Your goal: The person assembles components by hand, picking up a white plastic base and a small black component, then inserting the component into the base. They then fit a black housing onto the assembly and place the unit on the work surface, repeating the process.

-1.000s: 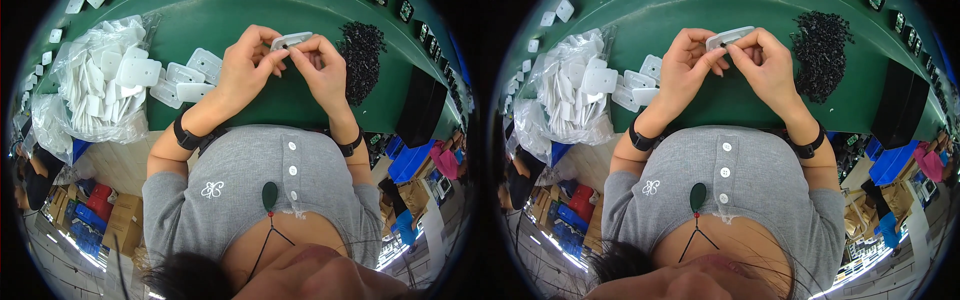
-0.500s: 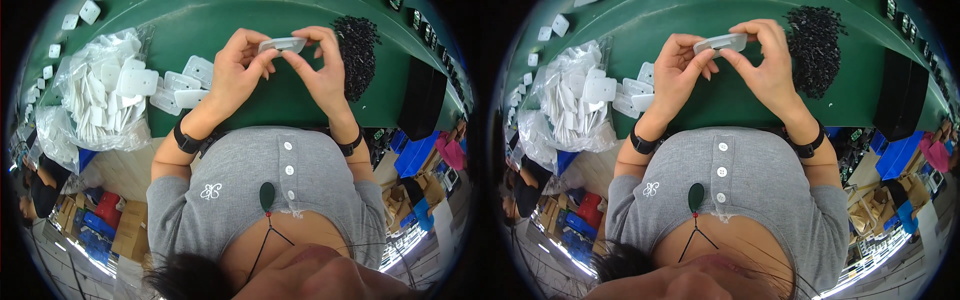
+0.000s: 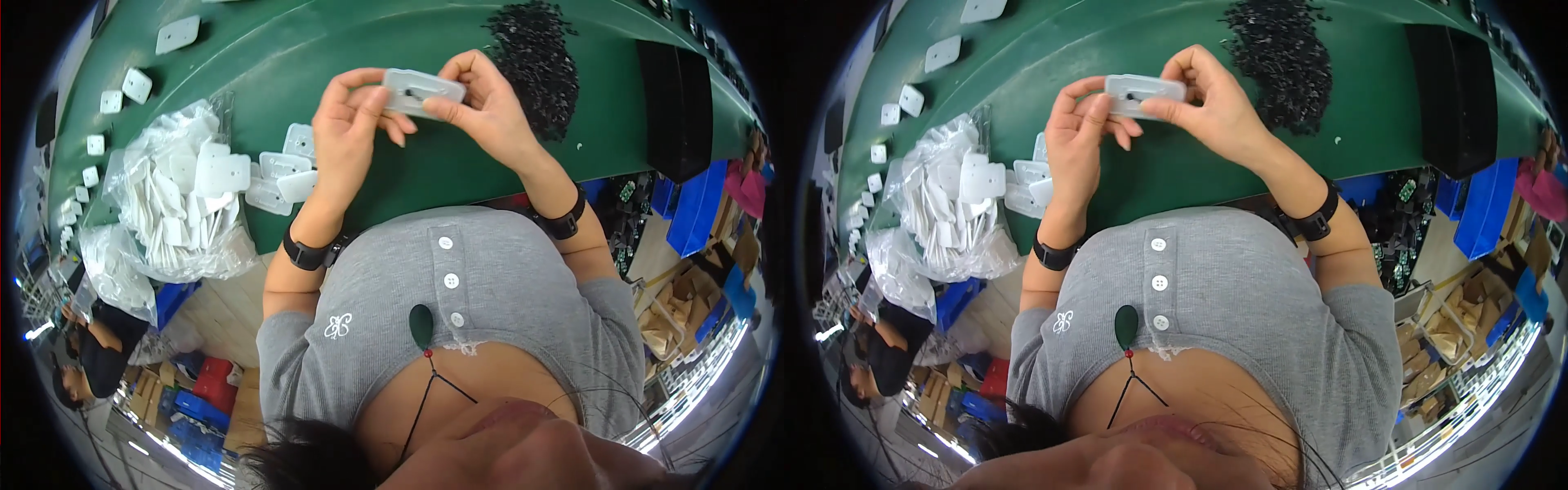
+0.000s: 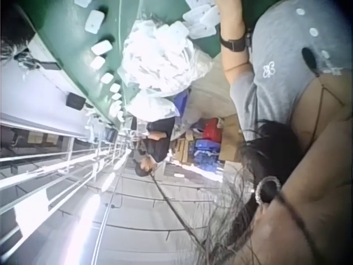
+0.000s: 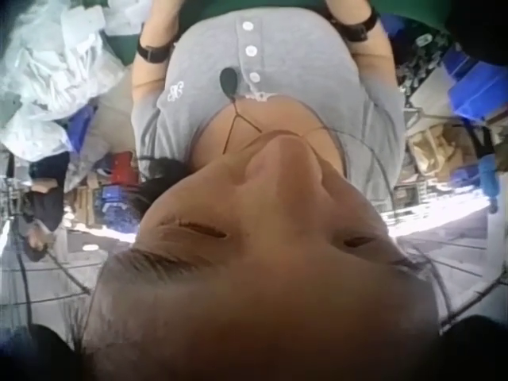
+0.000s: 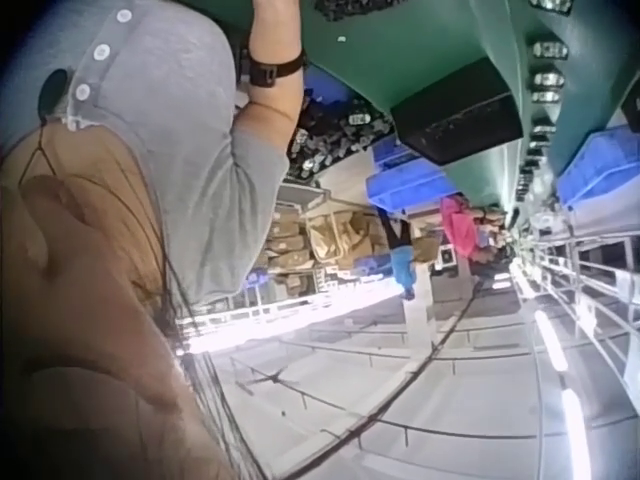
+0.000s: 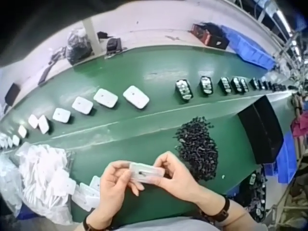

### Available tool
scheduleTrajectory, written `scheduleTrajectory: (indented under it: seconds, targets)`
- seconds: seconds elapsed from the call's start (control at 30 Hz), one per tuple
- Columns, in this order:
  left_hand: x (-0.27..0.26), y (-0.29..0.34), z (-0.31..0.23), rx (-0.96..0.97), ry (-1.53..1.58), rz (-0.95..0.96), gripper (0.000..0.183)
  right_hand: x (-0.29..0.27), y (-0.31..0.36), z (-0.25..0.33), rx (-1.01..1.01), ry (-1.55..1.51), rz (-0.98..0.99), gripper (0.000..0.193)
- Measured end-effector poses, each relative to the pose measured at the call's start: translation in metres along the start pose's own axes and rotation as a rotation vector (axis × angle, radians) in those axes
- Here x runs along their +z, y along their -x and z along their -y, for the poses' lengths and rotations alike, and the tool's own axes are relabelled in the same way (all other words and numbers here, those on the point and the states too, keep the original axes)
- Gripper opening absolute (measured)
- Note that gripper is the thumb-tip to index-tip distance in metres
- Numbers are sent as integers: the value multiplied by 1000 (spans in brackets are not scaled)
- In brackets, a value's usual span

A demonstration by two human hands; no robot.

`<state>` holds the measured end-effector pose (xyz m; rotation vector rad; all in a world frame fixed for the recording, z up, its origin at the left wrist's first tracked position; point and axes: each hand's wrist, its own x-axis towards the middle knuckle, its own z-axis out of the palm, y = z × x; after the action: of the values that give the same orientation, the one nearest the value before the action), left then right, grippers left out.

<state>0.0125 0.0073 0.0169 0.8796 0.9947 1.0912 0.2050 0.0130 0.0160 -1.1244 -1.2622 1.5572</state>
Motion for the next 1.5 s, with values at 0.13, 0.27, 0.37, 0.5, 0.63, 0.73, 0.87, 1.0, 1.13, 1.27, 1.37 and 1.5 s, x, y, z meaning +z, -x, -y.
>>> scheduleTrajectory:
  seconds: [0.13,0.27,0.37,0.5,0.63,0.73,0.87,1.0,1.13,1.27,1.37,1.5]
  targets:
    - [-23,-14,8,-20,-316,-128,19,-24,23,13,-310,169,-142,41]
    - [-50,-23,9,160,-769,-186,15,-101,69,25,-672,369,-718,20]
    - [-40,-34,4,246,-961,-169,16,-196,152,4,-527,540,-1344,18]
    - [-38,-34,4,322,-1031,-171,18,-261,243,-88,-145,546,-1549,19]
    - [-22,-21,-4,363,-1344,-136,38,-288,322,-224,622,672,-1640,42]
    - [-21,-12,0,305,-1587,-93,59,-244,272,-217,768,651,-1481,59]
    - [-4,-16,14,563,-1619,-33,68,-265,247,-277,463,853,-1180,89]
    - [-14,-14,17,542,-1708,-72,71,-248,192,-238,788,818,-1187,77]
    - [-7,-12,14,517,-1697,-85,72,-259,200,-263,724,765,-1323,71]
    - [4,-8,9,540,-1637,-1,63,-263,219,-280,561,746,-1442,61]
    - [1,-8,6,512,-1577,30,57,-270,232,-263,191,-471,-1634,54]
    - [-3,-11,7,600,-1611,73,58,-271,272,-215,-203,-854,-1500,32]
